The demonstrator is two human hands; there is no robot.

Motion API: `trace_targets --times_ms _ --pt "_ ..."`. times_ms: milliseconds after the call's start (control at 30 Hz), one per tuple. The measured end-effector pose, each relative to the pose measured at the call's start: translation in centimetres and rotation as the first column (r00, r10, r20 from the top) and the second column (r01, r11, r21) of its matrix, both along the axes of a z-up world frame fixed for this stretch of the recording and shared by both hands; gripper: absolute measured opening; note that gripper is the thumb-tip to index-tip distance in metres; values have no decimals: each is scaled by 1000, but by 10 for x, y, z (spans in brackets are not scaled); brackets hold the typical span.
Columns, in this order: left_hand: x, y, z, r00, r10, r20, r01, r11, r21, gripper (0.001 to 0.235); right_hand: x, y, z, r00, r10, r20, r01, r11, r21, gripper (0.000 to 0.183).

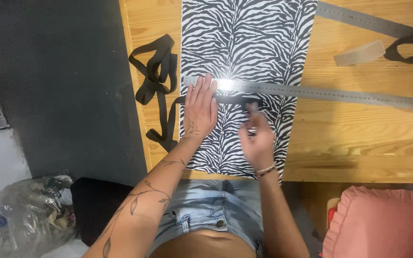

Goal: The person measures a piece of zebra-print fabric using a metal ruler and marks a line with a pen. They then use scissors to cut the fabric along the marked line.

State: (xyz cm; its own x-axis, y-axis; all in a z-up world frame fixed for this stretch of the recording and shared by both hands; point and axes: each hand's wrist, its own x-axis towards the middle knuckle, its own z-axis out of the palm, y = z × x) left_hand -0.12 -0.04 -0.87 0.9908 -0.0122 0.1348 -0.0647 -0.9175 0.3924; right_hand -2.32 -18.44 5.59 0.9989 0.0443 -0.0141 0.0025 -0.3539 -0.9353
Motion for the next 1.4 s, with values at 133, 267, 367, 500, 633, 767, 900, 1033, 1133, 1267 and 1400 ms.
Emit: trace_targets --times_ms 133,267,367,500,633,767,900,1033,1133,1267,1400 --pt "0 -1 -2 1000 3 7 -3 1000 6 45 -9 30 -13 996 65 67 -59 995 -83 54" --pt "0 1 -2 999 5 34 -5 1000 14 44 -14 35 -18 995 99 -9 -99 989 -108 17" --pt "0 0 -3 999 2 55 -3 1000 7 44 -15 33 -26 993 114 -17 -116 983 -142 18" --pt "0 0 -3 997 10 72 -10 1000 1 44 -14 33 -24 992 127 -13 -127 979 -159 18" --pt "0 0 -2 997 6 75 -6 1000 4 44 -14 36 -23 993 116 -25 -119 979 -165 19" --pt "1 -1 -1 998 0 69 0 1000 10 44 -15 36 -25 990 130 -54 -138 970 -198 17" --pt "0 -1 -3 998 6 69 -8 1000 19 45 -16 36 -26 988 131 -79 -145 967 -208 17" --pt "1 -1 -1 997 8 77 -9 1000 17 45 -15 37 -25 987 134 -85 -149 968 -202 18" --pt "2 -2 1 997 4 73 -6 1000 21 45 -10 37 -16 997 48 55 -47 999 -20 32" --pt "1 0 2 998 28 60 -27 1000 -11 47 -4 31 -1 971 -162 174 125 971 203 20" --pt "0 1 -4 998 59 23 -57 996 -75 57 -7 5 -75 941 -236 243 181 957 229 50"
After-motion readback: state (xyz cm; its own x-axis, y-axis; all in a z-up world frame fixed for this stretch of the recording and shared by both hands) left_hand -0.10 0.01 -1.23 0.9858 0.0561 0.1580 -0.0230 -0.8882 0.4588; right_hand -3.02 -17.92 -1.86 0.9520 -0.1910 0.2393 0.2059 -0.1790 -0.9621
